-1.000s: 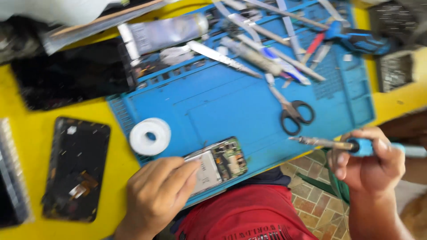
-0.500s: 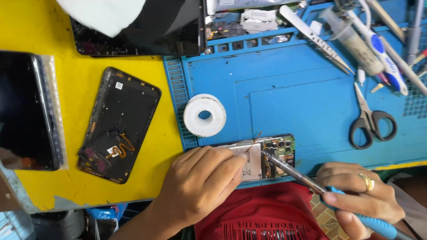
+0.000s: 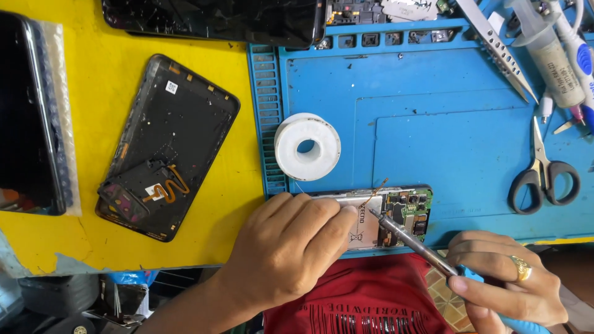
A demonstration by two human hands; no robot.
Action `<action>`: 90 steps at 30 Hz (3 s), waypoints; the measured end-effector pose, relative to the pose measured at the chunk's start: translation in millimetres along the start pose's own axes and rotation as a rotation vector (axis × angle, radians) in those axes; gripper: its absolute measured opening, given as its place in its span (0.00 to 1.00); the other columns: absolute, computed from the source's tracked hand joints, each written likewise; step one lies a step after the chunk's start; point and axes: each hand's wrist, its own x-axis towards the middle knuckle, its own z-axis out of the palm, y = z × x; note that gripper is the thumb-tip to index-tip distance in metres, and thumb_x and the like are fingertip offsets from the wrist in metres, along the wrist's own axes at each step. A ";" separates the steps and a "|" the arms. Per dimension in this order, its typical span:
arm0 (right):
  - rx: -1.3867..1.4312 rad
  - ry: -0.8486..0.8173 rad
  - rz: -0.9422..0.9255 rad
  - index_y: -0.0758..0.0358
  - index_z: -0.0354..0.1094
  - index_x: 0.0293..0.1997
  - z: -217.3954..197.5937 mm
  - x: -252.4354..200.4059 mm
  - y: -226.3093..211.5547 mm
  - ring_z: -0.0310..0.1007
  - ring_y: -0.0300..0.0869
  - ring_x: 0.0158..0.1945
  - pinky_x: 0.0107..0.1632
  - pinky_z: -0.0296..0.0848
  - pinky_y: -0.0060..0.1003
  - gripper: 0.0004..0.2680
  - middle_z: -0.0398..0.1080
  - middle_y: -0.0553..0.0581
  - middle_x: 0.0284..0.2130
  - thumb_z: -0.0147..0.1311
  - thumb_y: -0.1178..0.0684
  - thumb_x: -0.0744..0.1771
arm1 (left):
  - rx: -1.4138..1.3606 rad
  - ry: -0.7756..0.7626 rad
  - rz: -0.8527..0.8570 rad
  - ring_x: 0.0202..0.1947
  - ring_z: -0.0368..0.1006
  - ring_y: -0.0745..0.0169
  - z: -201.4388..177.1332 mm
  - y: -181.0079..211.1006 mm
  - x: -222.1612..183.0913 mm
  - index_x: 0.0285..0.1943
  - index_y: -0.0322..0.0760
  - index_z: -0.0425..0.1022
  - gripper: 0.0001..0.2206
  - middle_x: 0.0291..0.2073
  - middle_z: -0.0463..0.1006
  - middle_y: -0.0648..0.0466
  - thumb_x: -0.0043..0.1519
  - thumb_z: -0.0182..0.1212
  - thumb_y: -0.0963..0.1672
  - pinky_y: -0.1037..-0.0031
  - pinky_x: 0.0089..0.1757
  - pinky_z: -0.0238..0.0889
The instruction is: Soldering a small wire or component onto a mobile phone motherboard at a repair station.
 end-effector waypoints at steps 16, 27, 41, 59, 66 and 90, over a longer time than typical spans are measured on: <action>-0.123 0.010 -0.028 0.56 0.69 0.40 4.1 -10.0 1.5 0.71 0.43 0.24 0.34 0.83 0.37 0.06 0.69 0.55 0.27 0.45 0.52 0.68 | 0.013 0.027 0.010 0.28 0.65 0.58 3.5 1.2 -4.1 0.45 0.31 0.76 0.07 0.34 0.71 0.51 0.72 0.51 0.39 0.67 0.31 0.54; -0.151 -0.017 -0.008 0.54 0.69 0.40 1.1 -11.0 3.0 0.73 0.45 0.27 0.39 0.86 0.40 0.05 0.71 0.56 0.28 0.47 0.52 0.67 | 0.046 0.019 0.010 0.28 0.65 0.59 4.2 0.8 -5.0 0.45 0.32 0.76 0.06 0.34 0.71 0.52 0.71 0.53 0.38 0.67 0.31 0.56; -0.126 -0.059 -0.030 0.54 0.69 0.42 -1.2 -10.1 5.9 0.71 0.44 0.26 0.37 0.85 0.37 0.05 0.71 0.55 0.29 0.46 0.53 0.67 | 0.034 0.020 0.004 0.28 0.66 0.59 4.6 0.5 -4.0 0.44 0.31 0.77 0.06 0.34 0.72 0.51 0.71 0.54 0.38 0.68 0.30 0.55; -0.184 -0.094 -0.012 0.50 0.69 0.45 -5.8 -16.1 5.9 0.77 0.44 0.33 0.45 0.88 0.41 0.05 0.73 0.53 0.33 0.49 0.52 0.67 | 0.037 0.002 0.003 0.26 0.63 0.58 4.5 0.0 -1.2 0.44 0.31 0.77 0.09 0.33 0.71 0.51 0.73 0.50 0.39 0.67 0.29 0.54; -0.178 -0.079 0.012 0.49 0.70 0.44 -4.1 -16.1 3.6 0.76 0.44 0.31 0.44 0.88 0.41 0.05 0.73 0.53 0.32 0.50 0.52 0.67 | 0.027 -0.004 0.000 0.28 0.66 0.58 4.0 -0.4 -1.7 0.44 0.31 0.77 0.07 0.35 0.72 0.51 0.72 0.53 0.39 0.67 0.31 0.56; -0.178 -0.037 -0.083 0.53 0.71 0.41 3.0 -7.9 8.5 0.75 0.44 0.28 0.39 0.87 0.39 0.04 0.72 0.56 0.29 0.51 0.54 0.66 | 0.085 0.043 -0.030 0.27 0.65 0.56 -9.9 -8.6 2.3 0.45 0.33 0.76 0.02 0.37 0.76 0.50 0.67 0.59 0.38 0.65 0.32 0.61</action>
